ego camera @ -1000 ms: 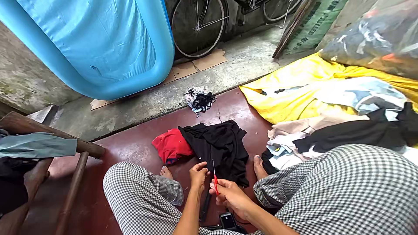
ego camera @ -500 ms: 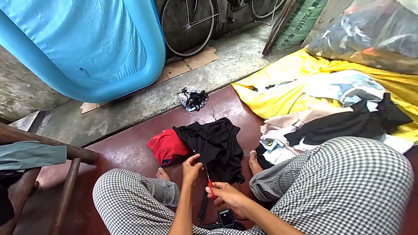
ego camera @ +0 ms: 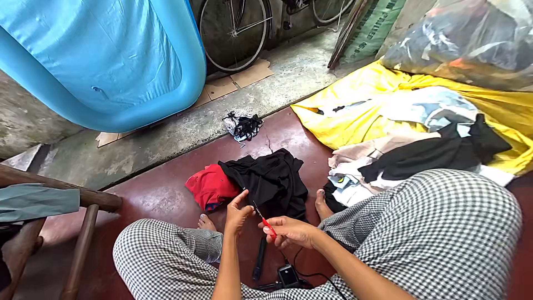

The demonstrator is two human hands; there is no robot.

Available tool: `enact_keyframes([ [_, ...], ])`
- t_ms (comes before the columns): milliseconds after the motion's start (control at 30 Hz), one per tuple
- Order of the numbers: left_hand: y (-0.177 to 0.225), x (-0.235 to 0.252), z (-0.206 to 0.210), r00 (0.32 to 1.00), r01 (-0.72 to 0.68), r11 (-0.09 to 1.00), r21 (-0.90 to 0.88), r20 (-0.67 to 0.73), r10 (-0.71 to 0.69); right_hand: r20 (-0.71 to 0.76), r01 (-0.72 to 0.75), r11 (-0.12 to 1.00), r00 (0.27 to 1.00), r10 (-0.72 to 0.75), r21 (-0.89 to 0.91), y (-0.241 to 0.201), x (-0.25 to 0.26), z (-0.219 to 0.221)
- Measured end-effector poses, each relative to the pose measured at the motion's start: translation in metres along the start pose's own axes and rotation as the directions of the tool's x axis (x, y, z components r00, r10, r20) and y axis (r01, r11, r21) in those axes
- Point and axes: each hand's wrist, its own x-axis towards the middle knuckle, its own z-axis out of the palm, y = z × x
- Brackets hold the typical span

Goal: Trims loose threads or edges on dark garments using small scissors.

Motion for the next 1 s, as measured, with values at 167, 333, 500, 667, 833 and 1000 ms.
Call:
enact_keyframes([
  [167,0.001,0.0,-0.002,1.0,-0.017,0.999,-0.034,0.019,0.017,0.031,0.021,0.997,0.999,-0.019,-0.079,-0.008,0.003,-0.014],
  [333,0.0,0.0,-0.003,0.998,-0.048,0.998,-0.029,0.026,0.049,0.055,0.02,0.988,0.998,-0.012,-0.151,-0.016,0.004,-0.024],
  [500,0.0,-0.001,-0.004,0.998,-0.006,1.0,0.023,0.063,0.004,0.054,-0.001,0.983,0.998,0.011,-0.185,-0.015,0.008,-0.025],
  [667,-0.008,-0.001,-0.009,0.969,0.214,0.956,0.198,0.084,-0.234,0.02,-0.069,0.903,0.996,0.085,-0.425,-0.006,0.013,-0.023],
  [833,-0.021,-0.001,-0.008,0.93,0.35,0.897,0.271,0.016,-0.368,-0.039,-0.138,0.833,0.99,0.138,-0.536,0.001,0.016,-0.022],
  [1000,-0.032,0.0,-0.005,0.924,0.378,0.888,0.262,-0.042,-0.381,-0.065,-0.173,0.797,0.984,0.166,-0.579,0.003,0.017,-0.023],
])
